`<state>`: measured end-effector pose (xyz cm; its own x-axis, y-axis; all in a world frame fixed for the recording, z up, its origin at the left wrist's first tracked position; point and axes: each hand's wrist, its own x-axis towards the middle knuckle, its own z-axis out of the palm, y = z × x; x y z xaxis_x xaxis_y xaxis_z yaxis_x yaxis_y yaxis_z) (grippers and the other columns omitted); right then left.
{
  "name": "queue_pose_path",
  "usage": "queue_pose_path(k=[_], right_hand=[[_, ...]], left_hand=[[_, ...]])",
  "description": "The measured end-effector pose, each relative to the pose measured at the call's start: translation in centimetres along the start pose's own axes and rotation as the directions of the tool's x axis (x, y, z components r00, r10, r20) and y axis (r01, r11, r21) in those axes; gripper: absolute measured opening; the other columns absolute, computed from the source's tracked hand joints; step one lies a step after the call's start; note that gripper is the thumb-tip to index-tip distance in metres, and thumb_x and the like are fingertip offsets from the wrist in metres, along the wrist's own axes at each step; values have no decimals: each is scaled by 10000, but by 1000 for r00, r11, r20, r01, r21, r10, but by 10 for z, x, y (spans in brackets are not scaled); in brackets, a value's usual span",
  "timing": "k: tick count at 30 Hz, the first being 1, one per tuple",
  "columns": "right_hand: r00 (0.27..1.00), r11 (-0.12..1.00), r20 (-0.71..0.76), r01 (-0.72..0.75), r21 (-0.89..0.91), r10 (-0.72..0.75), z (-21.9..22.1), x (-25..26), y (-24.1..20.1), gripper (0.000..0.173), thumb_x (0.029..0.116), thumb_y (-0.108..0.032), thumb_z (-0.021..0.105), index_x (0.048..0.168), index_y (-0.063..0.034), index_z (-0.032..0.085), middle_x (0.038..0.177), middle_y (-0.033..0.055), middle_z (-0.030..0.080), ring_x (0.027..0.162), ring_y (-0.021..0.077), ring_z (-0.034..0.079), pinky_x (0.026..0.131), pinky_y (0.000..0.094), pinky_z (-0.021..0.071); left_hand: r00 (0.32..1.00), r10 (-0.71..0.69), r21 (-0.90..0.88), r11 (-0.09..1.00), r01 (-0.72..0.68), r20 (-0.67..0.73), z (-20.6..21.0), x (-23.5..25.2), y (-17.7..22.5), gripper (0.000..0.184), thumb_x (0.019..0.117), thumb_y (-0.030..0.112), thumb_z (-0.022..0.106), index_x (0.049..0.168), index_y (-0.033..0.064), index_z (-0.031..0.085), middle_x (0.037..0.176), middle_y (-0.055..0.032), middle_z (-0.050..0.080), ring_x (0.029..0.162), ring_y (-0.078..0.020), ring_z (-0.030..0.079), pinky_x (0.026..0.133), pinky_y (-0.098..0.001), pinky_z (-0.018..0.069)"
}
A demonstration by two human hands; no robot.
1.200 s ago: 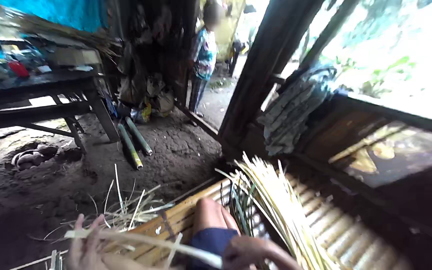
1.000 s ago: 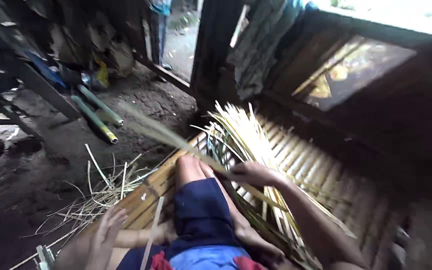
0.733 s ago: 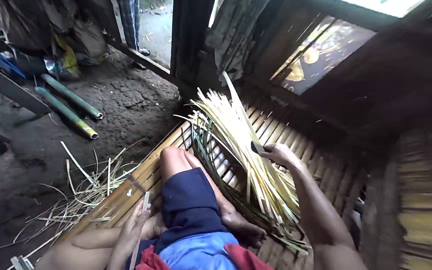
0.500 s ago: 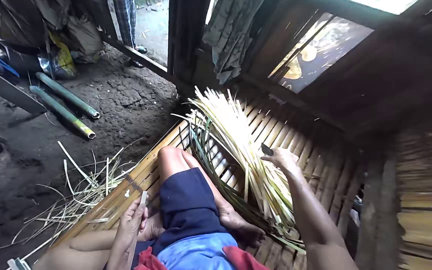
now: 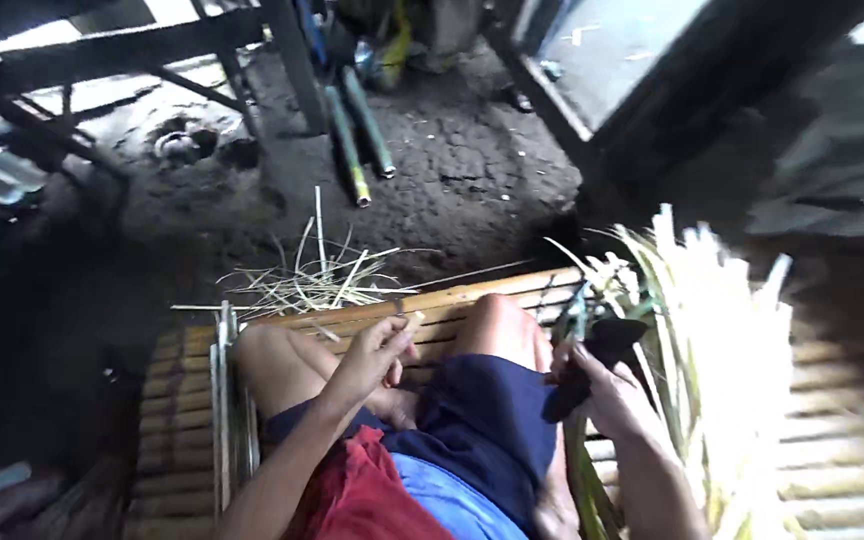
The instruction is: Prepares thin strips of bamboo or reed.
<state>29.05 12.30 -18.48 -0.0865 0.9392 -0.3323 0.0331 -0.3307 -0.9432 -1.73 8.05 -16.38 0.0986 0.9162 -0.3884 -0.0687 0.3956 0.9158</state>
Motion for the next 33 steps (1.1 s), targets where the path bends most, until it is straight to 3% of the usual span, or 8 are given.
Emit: queue_pose_path(k=[3, 6, 8, 10, 13, 16, 24, 33], right_hand=[[920, 970, 392, -99, 221, 4, 54, 12, -16, 387, 1099, -230, 187, 1177, -123, 552, 815, 7, 736, 566, 100, 669, 537, 253, 593], [732, 921, 681, -281, 271, 23, 98, 12, -36, 614, 1029, -657, 315, 1406, -206, 492, 680, -19, 686, 400, 38, 545, 381, 170, 459], [573, 834, 820, -452, 316, -1, 117, 11, -42, 796, 861, -827, 486, 1387, -235, 569, 604, -49, 606, 388, 34, 525, 363, 178, 448], [420, 740, 906, -590, 322, -60, 127, 10, -42, 823, 812, -827, 540, 1358, -216, 616, 597, -74, 586, 422, 30, 553, 402, 189, 487], [322, 710, 942, -642, 290, -93, 134, 5, -44, 644, 833, -809, 539, 947, -195, 694, 555, -88, 565, 438, 29, 583, 426, 194, 503], [304, 727, 949, -634, 264, -79, 135, 4, -46, 637, 846, -802, 537, 827, -176, 659, 538, -90, 544, 438, 26, 583, 420, 192, 500], [268, 754, 963, -627, 196, -27, 136, 6, -46, 664, 839, -825, 521, 772, -174, 638, 519, -93, 514, 425, 19, 566, 410, 186, 489], [269, 771, 963, -606, 197, -34, 138, 6, -48, 677, 838, -829, 513, 729, -169, 617, 511, -103, 490, 423, 10, 558, 405, 176, 478]], left_hand=[[1000, 26, 137, 990, -23, -18, -6, -20, 22, 254, 1067, 134, 526, 1252, -20, 607, 850, 1, 686, 504, 28, 478, 482, -139, 411], [996, 73, 143, 988, -64, -53, -11, -35, 33, 208, 1056, 123, 543, 1180, -12, 640, 821, 28, 697, 504, 56, 462, 480, -122, 385], [992, 115, 128, 986, -107, -57, -16, -44, 38, 185, 1044, 118, 563, 1143, -9, 656, 812, 44, 706, 507, 73, 460, 480, -108, 379], [989, 142, 147, 980, -133, -52, -19, -52, 43, 146, 1029, 114, 585, 1078, 7, 671, 797, 65, 704, 521, 85, 465, 492, -101, 378], [984, 167, 186, 970, -154, -57, -20, -59, 48, 139, 1020, 115, 600, 1032, 12, 692, 791, 67, 704, 521, 86, 461, 489, -100, 370], [983, 175, 188, 969, -161, -58, -21, -61, 52, 153, 1021, 119, 605, 1083, 12, 696, 804, 56, 722, 509, 82, 458, 474, -104, 361], [991, 132, 189, 974, -125, -26, -27, -63, 56, 275, 1019, 123, 612, 1264, 13, 673, 836, 46, 733, 495, 73, 437, 452, -113, 339], [987, 153, 211, 967, -141, -39, -27, -63, 57, 213, 1018, 118, 611, 1180, 9, 695, 813, 59, 726, 503, 82, 444, 467, -99, 349]])
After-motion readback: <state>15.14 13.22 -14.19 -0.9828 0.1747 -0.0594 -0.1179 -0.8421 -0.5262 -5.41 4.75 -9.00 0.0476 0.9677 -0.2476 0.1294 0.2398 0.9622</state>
